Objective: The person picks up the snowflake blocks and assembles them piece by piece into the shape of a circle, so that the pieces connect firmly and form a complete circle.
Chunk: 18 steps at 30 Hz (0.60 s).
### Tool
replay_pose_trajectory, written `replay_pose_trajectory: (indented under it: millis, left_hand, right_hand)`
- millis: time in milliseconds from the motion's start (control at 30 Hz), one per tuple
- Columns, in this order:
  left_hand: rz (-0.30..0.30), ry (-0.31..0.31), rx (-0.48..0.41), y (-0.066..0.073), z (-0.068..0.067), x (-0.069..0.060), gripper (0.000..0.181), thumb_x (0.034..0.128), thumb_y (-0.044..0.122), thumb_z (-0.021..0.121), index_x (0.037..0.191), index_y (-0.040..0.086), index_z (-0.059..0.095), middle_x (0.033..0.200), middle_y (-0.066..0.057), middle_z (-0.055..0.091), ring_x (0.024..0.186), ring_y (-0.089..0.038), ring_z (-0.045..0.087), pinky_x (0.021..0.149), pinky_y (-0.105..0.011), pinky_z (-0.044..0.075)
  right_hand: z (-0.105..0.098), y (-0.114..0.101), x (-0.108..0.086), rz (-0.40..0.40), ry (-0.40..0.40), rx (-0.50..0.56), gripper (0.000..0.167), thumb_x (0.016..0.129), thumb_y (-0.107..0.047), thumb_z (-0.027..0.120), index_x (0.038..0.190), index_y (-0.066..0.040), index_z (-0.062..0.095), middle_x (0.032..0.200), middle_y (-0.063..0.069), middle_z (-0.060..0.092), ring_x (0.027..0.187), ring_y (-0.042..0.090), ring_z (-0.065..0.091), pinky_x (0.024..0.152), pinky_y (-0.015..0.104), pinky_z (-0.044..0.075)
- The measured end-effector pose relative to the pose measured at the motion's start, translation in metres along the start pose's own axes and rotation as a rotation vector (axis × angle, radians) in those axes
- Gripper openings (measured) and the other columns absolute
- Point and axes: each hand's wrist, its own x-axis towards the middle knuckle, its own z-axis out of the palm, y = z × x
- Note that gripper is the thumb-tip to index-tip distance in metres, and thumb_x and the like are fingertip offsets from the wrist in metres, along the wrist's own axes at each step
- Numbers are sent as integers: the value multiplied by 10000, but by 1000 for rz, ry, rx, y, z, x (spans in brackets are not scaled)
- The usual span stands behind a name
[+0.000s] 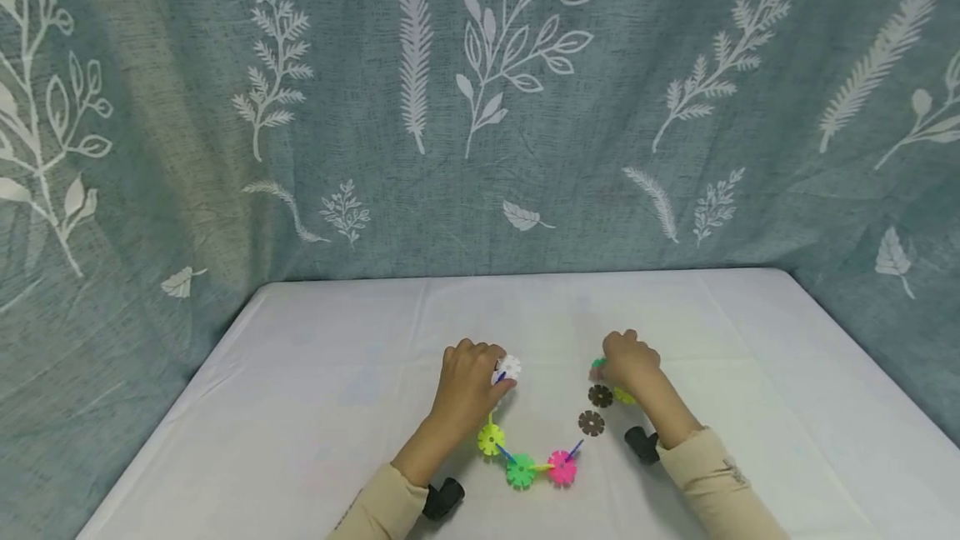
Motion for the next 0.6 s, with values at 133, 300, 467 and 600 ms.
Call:
replay_pose_trajectory:
  millis: [133, 300, 467, 600]
  left_hand:
    - [-6, 9, 4, 1, 0, -1, 324, 639, 211, 826, 892, 54, 696, 794, -62, 695, 700, -180, 536, 619, -257, 304]
    - [22, 11, 18, 2, 2, -2, 320, 637, 189, 825, 906, 70, 700, 827, -69, 696, 712, -189, 542, 616, -258, 304]
    - [11, 1, 19, 2, 1, -3, 310, 637, 207, 826, 897, 85, 708, 823, -54, 691, 719, -182, 536, 635, -269, 307]
    - [16, 13, 21, 2, 1, -3, 311, 637, 213, 826, 897, 89, 709, 842, -44, 684, 746, -182, 533, 654, -289, 329]
  right_hand:
    - [4, 8, 3, -20, -46, 19, 347, 780, -156, 703, 967, 89, 543, 860, 204, 550, 753, 315, 572, 655, 444, 493]
    - [6, 9, 7, -44, -34, 110, 268, 763, -80, 697, 938, 85, 578, 851, 174, 583, 768, 282, 570, 703, 434, 498]
    - [9, -14, 0, -255, 99, 260, 85, 778, -32, 679, 787, 6, 603, 738, 75, 606, 647, 154, 525, 603, 287, 461]
    - [11, -41, -9, -433, 180, 317, 69, 777, -47, 688, 745, -40, 628, 686, 26, 637, 567, 72, 495, 518, 201, 408]
